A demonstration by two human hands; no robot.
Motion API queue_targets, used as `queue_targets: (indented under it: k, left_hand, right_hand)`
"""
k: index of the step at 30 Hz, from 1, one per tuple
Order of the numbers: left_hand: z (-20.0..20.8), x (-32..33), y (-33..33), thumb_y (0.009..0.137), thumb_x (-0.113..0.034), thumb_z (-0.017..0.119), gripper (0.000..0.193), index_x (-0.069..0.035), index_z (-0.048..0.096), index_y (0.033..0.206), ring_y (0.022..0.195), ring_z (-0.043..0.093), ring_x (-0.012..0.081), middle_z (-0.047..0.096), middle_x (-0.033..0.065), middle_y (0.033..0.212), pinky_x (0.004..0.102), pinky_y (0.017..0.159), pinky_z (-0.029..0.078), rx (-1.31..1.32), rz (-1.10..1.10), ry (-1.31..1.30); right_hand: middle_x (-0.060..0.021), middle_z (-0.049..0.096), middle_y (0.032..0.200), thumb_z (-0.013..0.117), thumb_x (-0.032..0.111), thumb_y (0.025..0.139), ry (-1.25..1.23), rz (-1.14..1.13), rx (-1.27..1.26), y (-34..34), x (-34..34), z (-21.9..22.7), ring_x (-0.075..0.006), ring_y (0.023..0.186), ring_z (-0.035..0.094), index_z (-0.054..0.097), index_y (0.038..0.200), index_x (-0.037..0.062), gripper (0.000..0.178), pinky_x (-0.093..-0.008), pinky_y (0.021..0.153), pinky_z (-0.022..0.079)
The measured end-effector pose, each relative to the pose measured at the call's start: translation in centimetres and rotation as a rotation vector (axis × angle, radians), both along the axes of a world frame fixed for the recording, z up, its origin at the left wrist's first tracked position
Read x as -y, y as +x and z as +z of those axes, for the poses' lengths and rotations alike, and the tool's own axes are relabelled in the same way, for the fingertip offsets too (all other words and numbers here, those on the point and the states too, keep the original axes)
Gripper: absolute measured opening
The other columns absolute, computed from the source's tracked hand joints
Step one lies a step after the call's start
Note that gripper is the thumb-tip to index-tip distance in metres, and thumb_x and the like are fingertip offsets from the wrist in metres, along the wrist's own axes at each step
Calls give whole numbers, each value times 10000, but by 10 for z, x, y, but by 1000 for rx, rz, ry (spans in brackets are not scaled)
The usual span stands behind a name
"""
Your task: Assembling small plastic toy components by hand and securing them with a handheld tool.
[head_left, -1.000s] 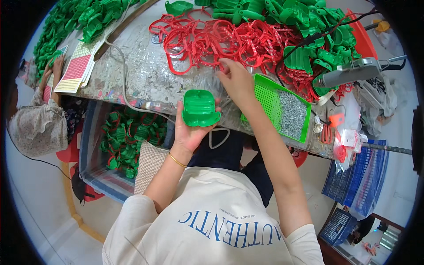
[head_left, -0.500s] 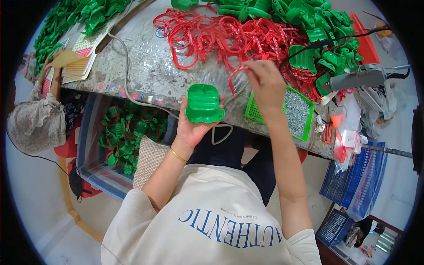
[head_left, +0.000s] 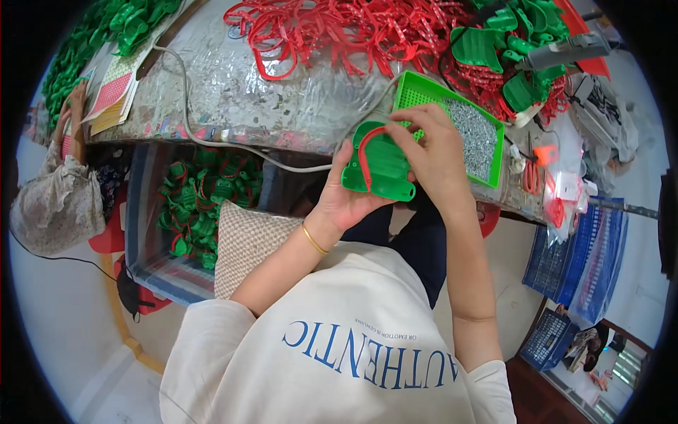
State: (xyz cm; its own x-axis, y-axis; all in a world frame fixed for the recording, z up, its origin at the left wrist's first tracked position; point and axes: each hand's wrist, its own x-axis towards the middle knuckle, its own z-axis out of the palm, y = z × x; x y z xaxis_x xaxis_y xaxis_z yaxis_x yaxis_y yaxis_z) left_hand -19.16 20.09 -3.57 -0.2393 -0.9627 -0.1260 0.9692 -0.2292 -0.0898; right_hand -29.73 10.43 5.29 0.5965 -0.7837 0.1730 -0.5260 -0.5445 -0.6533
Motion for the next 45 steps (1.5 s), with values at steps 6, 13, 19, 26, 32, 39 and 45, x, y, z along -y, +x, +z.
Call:
queue_targets:
  k: [6,13,19,26,32,39,45]
  left_hand:
    - [-12,1,-18,876,-593,514,744,-65,382,1382,1170,531,347,503,155,1316,486,969,450,-3,-50,-59]
    - [-5,-7,-39,903,-539,512,695,-42,386,1372,1169,540,318,534,159,1276,452,979,447,183,-30,-97]
    - [-3,-12,-43,881,-434,600,682,-50,358,1389,1186,520,328,516,177,1291,448,976,451,240,-71,-95]
    - [2,-11,-48,839,-372,670,794,-165,223,1461,1196,513,299,454,124,1346,456,959,461,376,4,-151]
    - [2,-11,-54,808,-323,710,867,-188,186,1485,1256,452,234,402,76,1389,402,986,433,566,18,-199]
    - [14,-11,-59,763,-304,756,922,-178,198,1486,1267,428,219,390,61,1401,380,1030,388,600,15,-135]
    - [11,-11,-58,743,-285,780,940,-170,207,1480,1257,440,226,395,75,1392,382,1020,403,609,26,-130]
  right_hand:
    - [-82,587,914,633,112,849,171,-178,189,-43,-13,0,-159,766,597,674,985,22,168,-281,628,493]
    - [-59,607,865,611,78,866,274,-230,-32,-71,-26,-1,-119,738,626,646,1005,-16,171,-224,637,481]
    - [-56,642,854,607,53,872,440,-286,180,-89,-28,-18,-84,719,620,623,986,-29,141,-211,657,476]
    - [-26,651,853,632,67,875,711,-251,411,-106,-29,-27,-69,754,600,617,977,-24,137,-206,693,472]
    - [-21,652,861,648,70,866,766,-293,514,-115,-31,-36,-63,763,595,631,977,-23,146,-200,705,476]
    - [-18,652,880,648,69,869,690,-365,491,-113,-37,-46,-56,766,595,633,995,-26,158,-197,710,481]
    - [-9,654,808,650,69,857,662,-390,537,-109,-38,-50,-26,684,574,651,947,-35,138,-180,604,453]
